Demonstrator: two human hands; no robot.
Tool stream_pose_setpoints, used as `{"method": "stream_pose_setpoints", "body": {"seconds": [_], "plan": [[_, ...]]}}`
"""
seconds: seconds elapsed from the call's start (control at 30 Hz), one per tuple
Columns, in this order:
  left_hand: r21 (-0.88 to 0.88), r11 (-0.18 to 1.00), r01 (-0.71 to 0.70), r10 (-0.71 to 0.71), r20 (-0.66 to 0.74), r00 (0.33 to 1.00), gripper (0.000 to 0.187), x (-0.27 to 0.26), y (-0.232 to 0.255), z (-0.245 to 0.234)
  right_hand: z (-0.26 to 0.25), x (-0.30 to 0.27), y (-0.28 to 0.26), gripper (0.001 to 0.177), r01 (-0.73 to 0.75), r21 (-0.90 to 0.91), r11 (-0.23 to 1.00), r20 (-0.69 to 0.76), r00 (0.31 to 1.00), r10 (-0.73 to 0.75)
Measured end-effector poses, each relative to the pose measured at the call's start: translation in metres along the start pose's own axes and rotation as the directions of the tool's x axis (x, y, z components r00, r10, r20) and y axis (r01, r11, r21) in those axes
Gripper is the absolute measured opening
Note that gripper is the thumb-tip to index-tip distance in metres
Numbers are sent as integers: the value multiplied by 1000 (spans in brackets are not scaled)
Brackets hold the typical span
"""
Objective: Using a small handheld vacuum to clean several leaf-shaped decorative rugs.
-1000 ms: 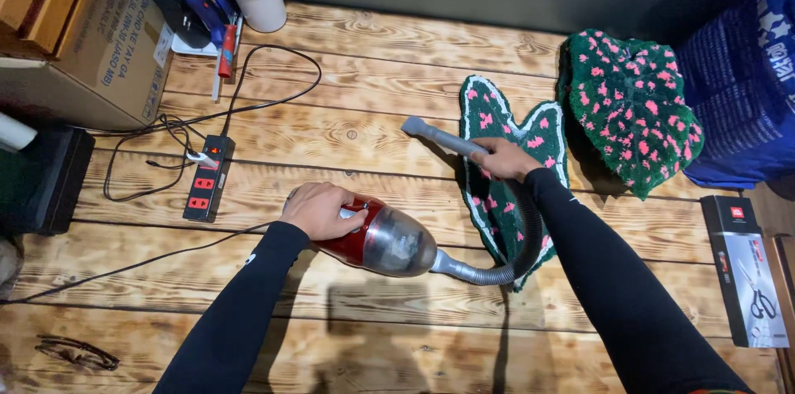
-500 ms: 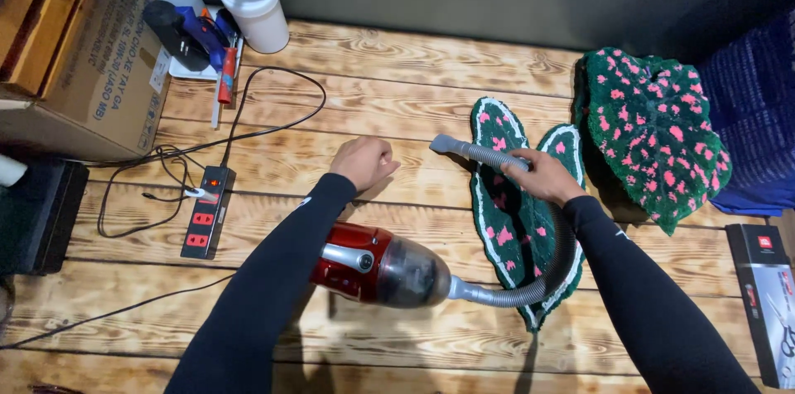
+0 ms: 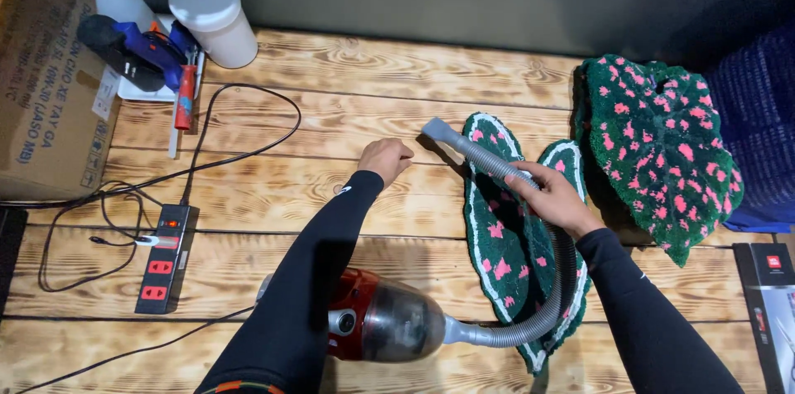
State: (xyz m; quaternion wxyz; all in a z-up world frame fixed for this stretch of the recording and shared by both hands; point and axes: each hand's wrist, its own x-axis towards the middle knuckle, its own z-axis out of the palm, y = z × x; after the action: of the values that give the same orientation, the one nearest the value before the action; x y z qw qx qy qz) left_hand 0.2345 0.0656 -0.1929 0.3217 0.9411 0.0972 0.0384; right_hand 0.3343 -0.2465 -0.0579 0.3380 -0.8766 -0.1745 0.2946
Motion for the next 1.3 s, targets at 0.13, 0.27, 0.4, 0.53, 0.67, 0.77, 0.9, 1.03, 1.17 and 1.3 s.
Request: {"method": "stream_pose_setpoints", "body": {"seconds": [0.13, 0.27, 0.4, 0.53, 0.67, 0.77, 0.9, 1.03, 1.17, 1.3], "plan": [[28, 995, -99, 99, 22, 995, 13, 8, -10, 10, -3, -4, -8, 50, -16, 59, 998, 4, 1000, 15], [140, 950, -278, 277, 23, 961, 10, 10, -30, 23, -7, -2, 1, 49, -20, 29, 999, 29, 999, 19], [-70, 984, -163, 162, -28, 986, 14, 11, -46, 17, -7, 1, 13, 45, 15, 26, 1000, 114, 993, -17], [-144, 986, -83, 86, 12, 996, 19, 10, -38, 3, -2, 1, 11, 45, 24, -65, 998, 147, 989, -14], [-214, 977, -2, 14, 51, 999, 22, 9, -27, -2, 2, 1, 11, 42, 11, -40, 999, 176, 984, -3], [-175, 984, 17, -3, 79, 997, 21, 7, -22, -5, 3, 2, 13, 41, 46, -48, 998, 178, 983, -37], [-161, 986, -35, 48, 81, 996, 21, 5, -20, -6, 3, 0, 14, 41, 18, -71, 997, 153, 988, -7], [-158, 987, -16, 37, 135, 990, 27, 7, -14, -8, 2, -2, 8, 41, 8, -83, 996, 153, 988, 4], [-75, 993, -93, 102, 127, 987, 20, 10, -13, 2, 1, -4, 7, 42, 4, -104, 995, 149, 989, 11], [11, 978, -206, 205, 89, 975, 13, 18, -27, 26, 1, -6, 11, 43, 18, -91, 996, 155, 988, -4]]}}
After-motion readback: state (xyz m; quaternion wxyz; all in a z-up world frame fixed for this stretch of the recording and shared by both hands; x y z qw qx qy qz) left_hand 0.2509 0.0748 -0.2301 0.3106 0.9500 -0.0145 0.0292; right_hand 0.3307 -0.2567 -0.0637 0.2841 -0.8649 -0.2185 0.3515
